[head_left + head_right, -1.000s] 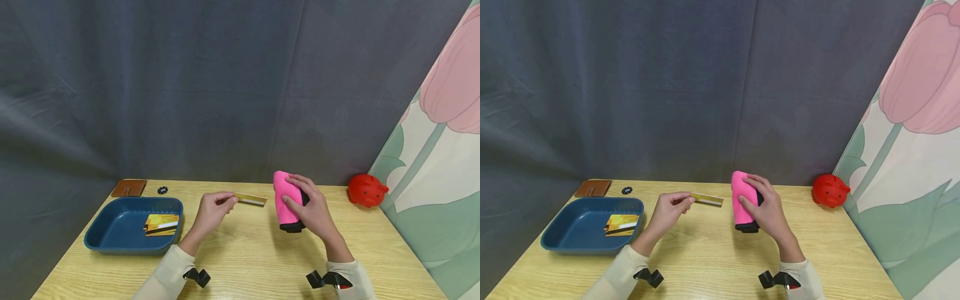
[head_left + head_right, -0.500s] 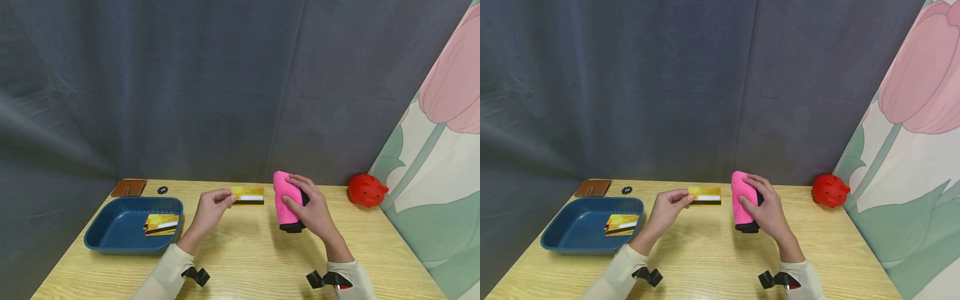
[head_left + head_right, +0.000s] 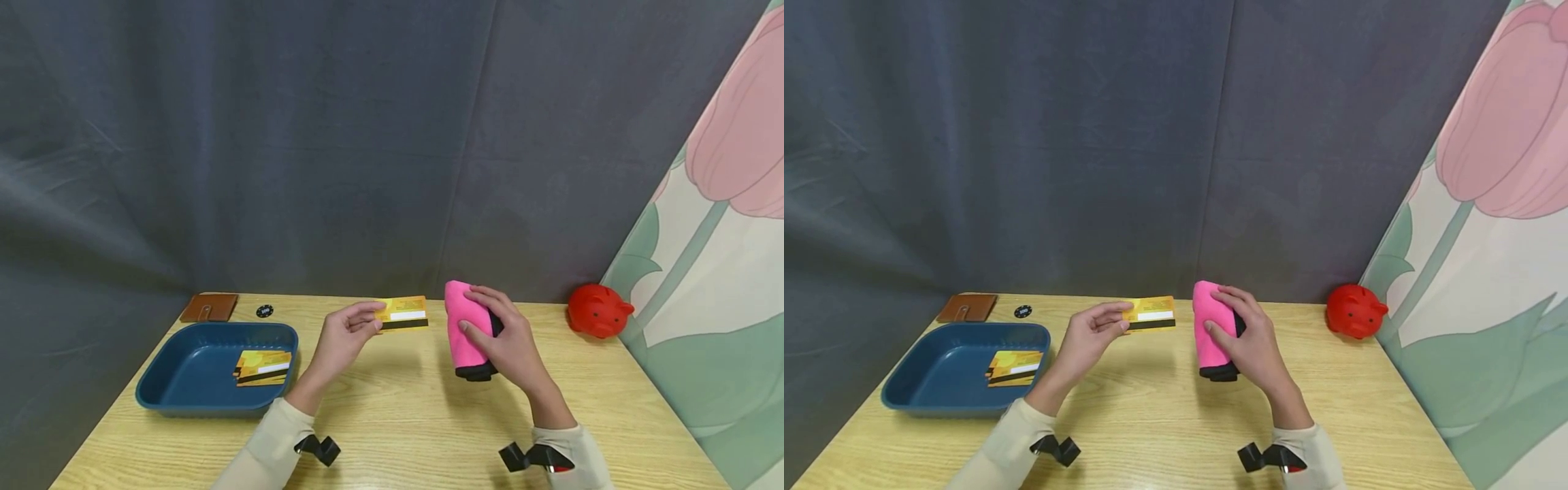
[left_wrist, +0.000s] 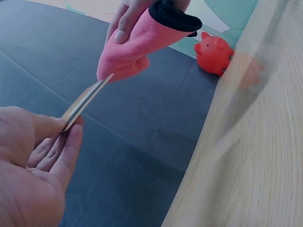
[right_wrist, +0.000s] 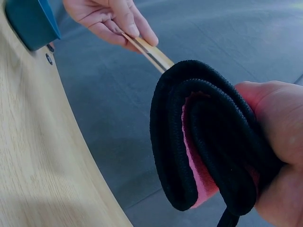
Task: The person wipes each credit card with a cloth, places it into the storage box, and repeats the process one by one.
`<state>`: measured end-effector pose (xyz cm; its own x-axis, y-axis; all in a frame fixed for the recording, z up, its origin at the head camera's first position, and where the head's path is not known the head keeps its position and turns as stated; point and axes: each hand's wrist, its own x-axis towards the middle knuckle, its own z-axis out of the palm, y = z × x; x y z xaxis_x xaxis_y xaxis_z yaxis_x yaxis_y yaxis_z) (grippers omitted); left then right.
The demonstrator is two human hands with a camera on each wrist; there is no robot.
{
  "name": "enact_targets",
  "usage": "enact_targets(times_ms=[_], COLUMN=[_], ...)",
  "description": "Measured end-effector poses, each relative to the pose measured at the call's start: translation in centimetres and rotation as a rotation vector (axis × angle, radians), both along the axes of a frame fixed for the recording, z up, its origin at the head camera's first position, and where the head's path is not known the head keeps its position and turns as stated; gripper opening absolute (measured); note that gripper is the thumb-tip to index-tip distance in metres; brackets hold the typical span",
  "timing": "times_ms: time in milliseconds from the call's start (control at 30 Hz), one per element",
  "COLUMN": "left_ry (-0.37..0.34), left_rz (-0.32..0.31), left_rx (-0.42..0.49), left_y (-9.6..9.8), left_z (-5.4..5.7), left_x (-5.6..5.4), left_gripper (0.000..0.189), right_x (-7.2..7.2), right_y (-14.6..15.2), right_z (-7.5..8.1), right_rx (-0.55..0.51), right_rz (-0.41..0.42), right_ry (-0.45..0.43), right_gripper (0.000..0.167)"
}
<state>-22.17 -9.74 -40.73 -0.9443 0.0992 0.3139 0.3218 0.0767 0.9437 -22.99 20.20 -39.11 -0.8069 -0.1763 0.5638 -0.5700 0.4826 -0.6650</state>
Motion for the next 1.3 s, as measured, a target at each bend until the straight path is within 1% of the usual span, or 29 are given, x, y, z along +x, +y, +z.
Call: enact_targets(times_ms=[133, 333, 467, 600, 833, 933, 1167, 1300], left_ry=[-0.021, -0.054, -0.062, -0.066, -0.063, -0.062, -0.055, -0.036], left_rz=[-0.012, -0.007, -0.001, -0.004, -0.04, -0.037, -0.028, -0.023], left_rx=[-0.029, -0.06, -0.074, -0.075, -0.076, -0.078, -0.085, -0.104], left_y=[0.1, 0.1, 0.2, 0.2, 0.6, 0.7, 1.1, 1.4], left_z=[-0.2, -0.8, -1.0, -1.1, -0.8, -0.8, -0.8, -0.9], left_x=[-0.1, -0.3, -0.3, -0.3, -0.2, -0.1, 0.3, 0.3], left_gripper=[0.037, 0.041, 0.043, 0.043, 0.045, 0.045, 0.046, 0.046], right_x=[0.0, 0.1, 0.2, 0.2, 0.6, 0.8, 1.5, 1.9], right_y=[-0.2, -0.8, -1.2, -1.5, -2.5, -3.0, -4.3, -5.3], right_z=[-0.1, -0.2, -0.5, -0.8, -1.1, -1.1, -1.4, -1.5], right_rx=[-0.002, -0.008, 0.002, 0.015, 0.035, 0.055, 0.112, 0.128], right_rz=[0.001, 0.027, 0.049, 0.053, 0.088, 0.1, 0.153, 0.2], right_ry=[-0.001, -0.013, -0.008, -0.014, -0.046, -0.045, -0.006, 0.024], right_gripper=[0.048, 0.049, 0.049, 0.048, 0.048, 0.049, 0.053, 0.054])
